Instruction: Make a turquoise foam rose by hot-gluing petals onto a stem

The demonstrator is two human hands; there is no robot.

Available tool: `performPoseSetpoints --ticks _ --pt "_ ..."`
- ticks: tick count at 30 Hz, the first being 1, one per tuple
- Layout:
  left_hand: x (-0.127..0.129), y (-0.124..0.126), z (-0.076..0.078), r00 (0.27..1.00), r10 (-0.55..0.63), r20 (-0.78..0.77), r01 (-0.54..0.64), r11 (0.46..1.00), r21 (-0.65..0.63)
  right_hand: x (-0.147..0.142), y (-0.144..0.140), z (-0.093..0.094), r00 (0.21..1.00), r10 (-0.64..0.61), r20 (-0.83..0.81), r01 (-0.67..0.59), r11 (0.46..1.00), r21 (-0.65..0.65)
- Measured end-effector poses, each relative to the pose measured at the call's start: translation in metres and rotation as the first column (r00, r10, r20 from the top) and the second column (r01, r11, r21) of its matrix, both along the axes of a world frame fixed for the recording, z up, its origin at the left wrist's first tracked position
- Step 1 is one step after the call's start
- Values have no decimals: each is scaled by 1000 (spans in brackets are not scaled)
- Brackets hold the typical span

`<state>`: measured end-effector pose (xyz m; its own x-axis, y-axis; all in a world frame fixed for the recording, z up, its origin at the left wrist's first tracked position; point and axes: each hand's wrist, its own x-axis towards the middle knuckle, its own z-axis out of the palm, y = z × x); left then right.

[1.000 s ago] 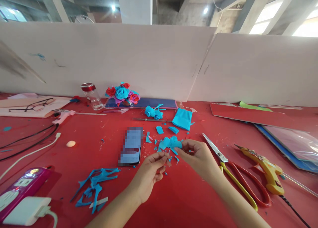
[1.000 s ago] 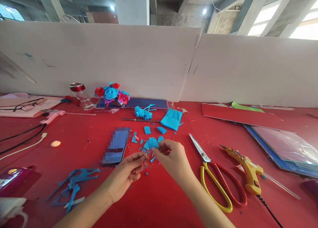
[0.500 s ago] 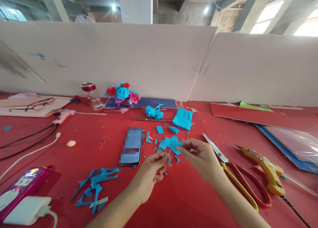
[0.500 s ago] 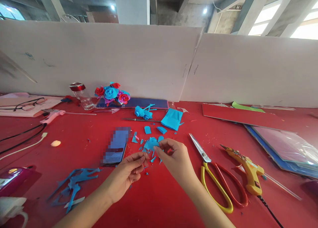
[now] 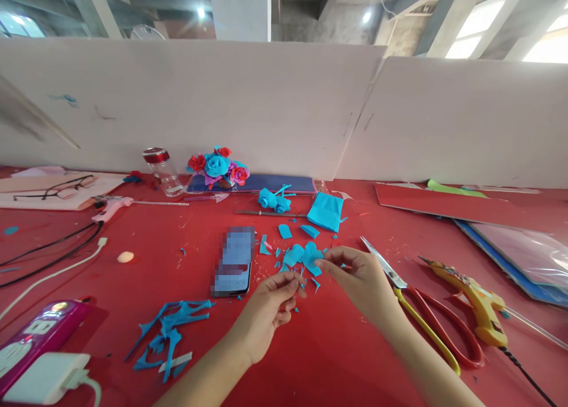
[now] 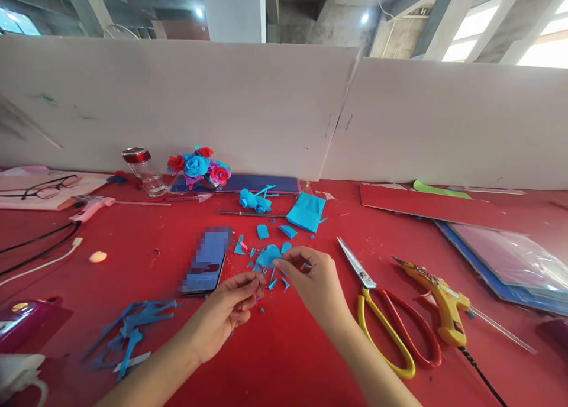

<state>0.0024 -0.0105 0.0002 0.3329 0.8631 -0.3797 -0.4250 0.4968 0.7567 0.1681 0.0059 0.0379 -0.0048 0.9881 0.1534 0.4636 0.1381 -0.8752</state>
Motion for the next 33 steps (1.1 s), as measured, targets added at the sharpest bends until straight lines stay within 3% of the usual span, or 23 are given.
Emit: performPoseSetpoints --ticks 10,21,28,33 --pt "-1 0 -3 1000 -19 17 19 1000 0 -1 1 0 998 -55 -19 54 998 -19" --pt "1 -1 -3 1000 -12 -20 12 1000 11 -4 -6 -4 1000 -13 27 13 1000 12" --pt "3 -1 -1 978 44 -203 -22 994 109 -6 -6 -6 997 52 55 -51 999 -17" --pt "3 -1 -3 968 27 -248 17 984 175 -6 -7 -6 998 64 21 -62 996 -56"
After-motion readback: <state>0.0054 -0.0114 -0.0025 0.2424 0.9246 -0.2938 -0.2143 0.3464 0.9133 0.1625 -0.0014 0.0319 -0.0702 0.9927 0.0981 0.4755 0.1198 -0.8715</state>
